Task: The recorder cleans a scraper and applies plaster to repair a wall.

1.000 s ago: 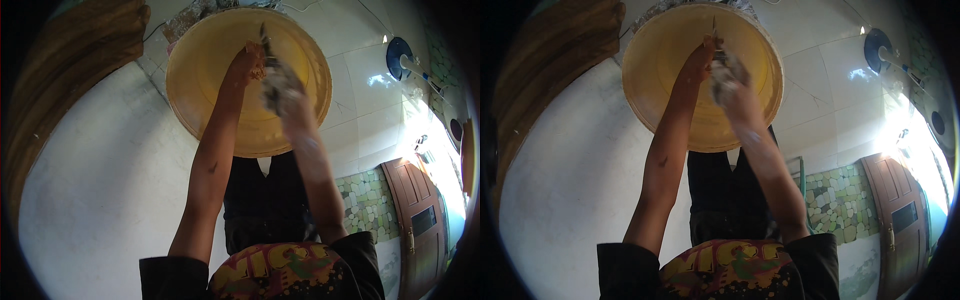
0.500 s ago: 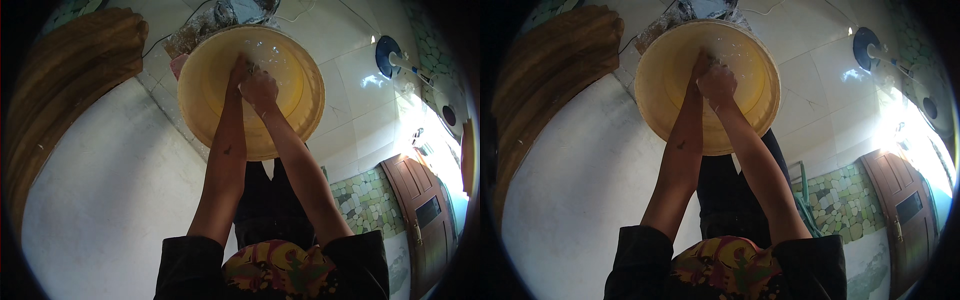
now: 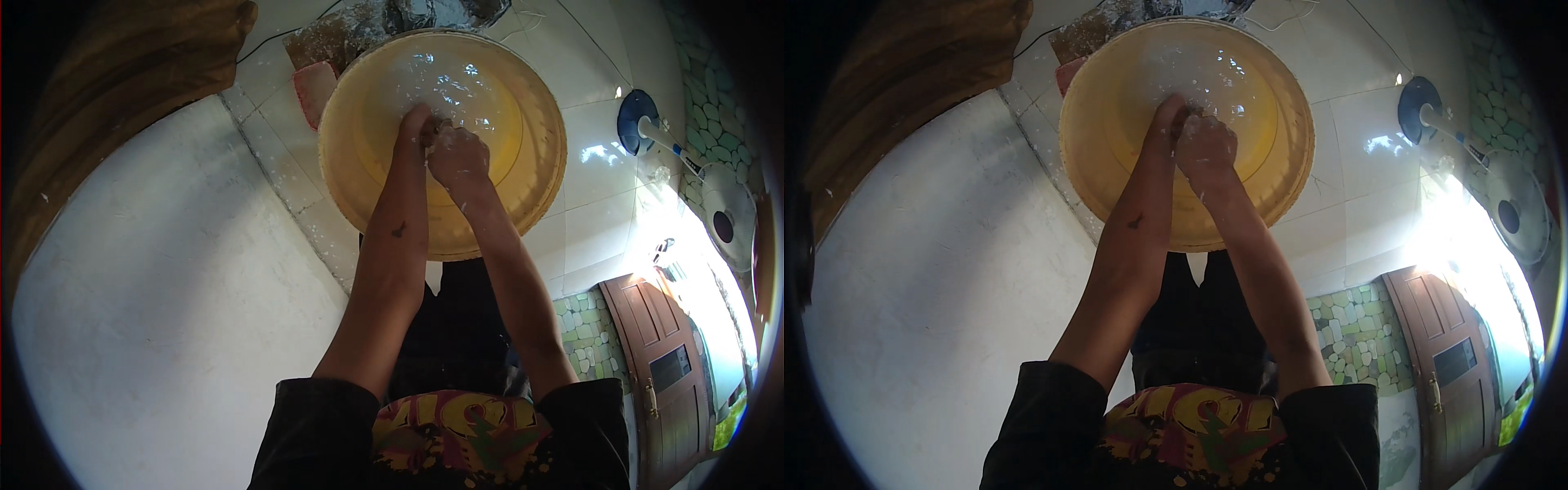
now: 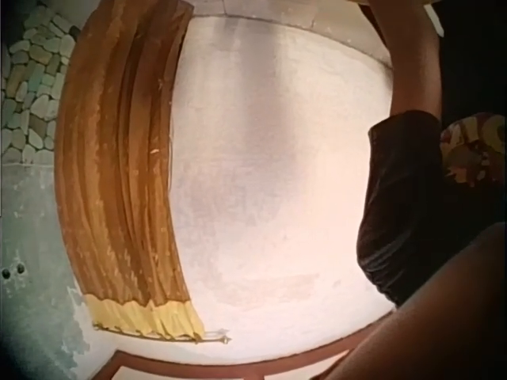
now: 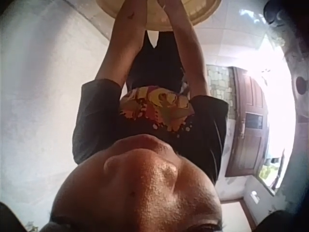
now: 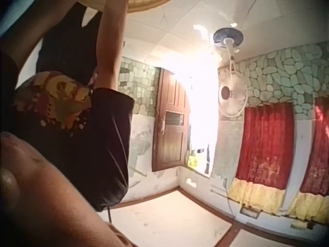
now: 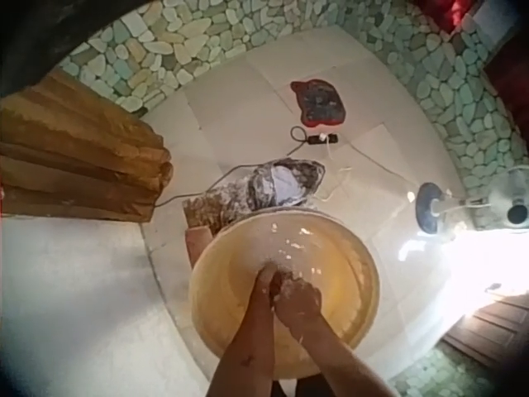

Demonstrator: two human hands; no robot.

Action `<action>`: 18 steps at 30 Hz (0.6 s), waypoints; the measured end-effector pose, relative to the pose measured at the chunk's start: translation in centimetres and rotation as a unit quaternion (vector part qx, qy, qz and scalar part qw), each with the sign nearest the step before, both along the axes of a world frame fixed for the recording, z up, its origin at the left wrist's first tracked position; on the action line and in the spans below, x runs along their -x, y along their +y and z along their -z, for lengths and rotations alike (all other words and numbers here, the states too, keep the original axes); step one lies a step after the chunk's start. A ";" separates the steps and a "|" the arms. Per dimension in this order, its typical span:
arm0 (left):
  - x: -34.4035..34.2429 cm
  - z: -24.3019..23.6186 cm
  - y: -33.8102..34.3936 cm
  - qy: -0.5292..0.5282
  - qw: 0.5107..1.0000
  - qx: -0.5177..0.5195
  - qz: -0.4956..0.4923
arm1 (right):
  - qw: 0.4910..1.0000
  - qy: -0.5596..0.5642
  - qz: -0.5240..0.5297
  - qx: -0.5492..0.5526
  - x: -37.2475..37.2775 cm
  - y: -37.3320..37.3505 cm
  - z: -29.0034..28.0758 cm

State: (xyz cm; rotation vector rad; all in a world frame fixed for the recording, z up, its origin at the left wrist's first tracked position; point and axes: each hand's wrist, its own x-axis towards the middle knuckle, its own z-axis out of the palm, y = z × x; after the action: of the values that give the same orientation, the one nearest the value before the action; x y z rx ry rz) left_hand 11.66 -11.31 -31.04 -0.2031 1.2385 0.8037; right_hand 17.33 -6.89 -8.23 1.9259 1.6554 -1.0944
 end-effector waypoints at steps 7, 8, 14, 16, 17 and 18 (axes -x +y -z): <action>9.7 9.6 -0.3 0.107 0.949 -0.288 0.077 | 0.985 0.021 -0.099 -0.138 3.6 0.6 -4.9; 6.9 6.5 0.8 0.007 0.936 -0.353 0.000 | 0.987 0.004 -0.096 -0.132 2.1 0.5 -3.5; 3.6 -8.0 6.1 -0.090 0.993 -0.059 0.058 | 0.985 0.036 -0.105 -0.129 0.5 0.4 -1.6; 6.3 -6.9 6.6 0.019 0.995 -0.070 0.069 | 0.986 0.028 -0.134 -0.092 2.2 1.5 -2.2; 7.4 -6.0 6.9 0.110 0.987 -0.075 0.086 | 0.985 0.037 -0.139 -0.097 2.8 1.9 -2.9; 7.5 -5.7 7.0 0.113 0.987 -0.072 0.085 | 0.984 0.035 -0.134 -0.114 2.8 1.9 -3.3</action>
State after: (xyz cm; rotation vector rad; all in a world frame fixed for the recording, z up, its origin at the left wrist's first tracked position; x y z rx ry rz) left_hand 4.15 -4.32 -25.34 0.1130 1.3827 0.7792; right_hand 14.55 -4.94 -4.97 1.7407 2.0874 -0.9088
